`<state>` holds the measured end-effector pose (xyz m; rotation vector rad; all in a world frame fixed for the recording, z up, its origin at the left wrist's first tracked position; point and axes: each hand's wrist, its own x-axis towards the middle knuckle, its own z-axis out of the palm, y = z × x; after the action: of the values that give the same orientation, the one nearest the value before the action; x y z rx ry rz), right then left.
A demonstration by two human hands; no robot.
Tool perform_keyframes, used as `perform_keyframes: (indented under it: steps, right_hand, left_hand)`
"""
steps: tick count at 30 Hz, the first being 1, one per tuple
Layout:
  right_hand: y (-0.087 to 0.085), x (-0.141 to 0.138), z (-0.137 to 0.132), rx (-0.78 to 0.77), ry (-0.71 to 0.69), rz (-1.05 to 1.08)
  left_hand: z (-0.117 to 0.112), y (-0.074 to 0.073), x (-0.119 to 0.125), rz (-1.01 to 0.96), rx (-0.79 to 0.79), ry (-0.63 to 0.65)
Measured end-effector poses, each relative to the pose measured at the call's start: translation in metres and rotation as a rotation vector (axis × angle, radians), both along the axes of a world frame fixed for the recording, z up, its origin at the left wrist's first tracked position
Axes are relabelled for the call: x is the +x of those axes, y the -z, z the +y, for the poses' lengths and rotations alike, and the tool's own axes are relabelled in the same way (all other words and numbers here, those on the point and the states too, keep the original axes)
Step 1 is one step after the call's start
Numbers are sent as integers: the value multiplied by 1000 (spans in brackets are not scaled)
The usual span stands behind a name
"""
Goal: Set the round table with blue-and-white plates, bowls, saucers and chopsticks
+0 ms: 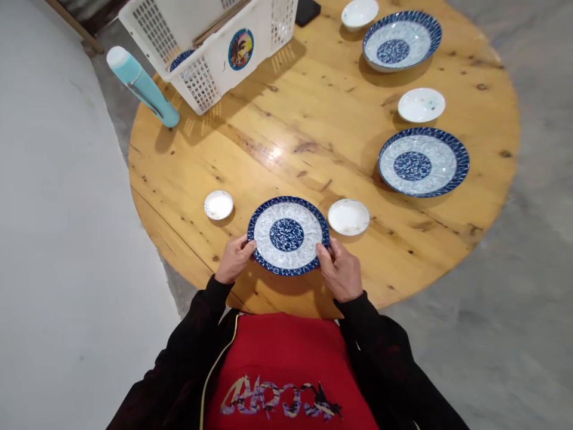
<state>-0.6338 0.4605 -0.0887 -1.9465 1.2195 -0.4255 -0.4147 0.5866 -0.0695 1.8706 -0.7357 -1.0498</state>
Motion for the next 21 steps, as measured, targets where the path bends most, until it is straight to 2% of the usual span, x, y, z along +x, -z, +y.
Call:
perform_keyframes:
  steps: [2,5,7,9,14,21]
  right_hand:
    - [7,-8,0,-12,28,66]
    - [15,-13,-1,57,54,119]
    - [19,-14,-3,97,44,150]
    - [25,-13,-6,74,17,205]
    - [37,-11,-10,-16,-70,325]
    - [46,-5,-11,-29,-125,455]
  left_hand:
    - [-5,3,-6,-114,46,61]
    - [-13,3,-7,-297,145,162]
    - [-18,2,-5,-362,228,220]
    - [-22,1,-4,-415,325,267]
    - [-26,-2,0,-549,537,325]
    - [-31,-2,6,-607,614,354]
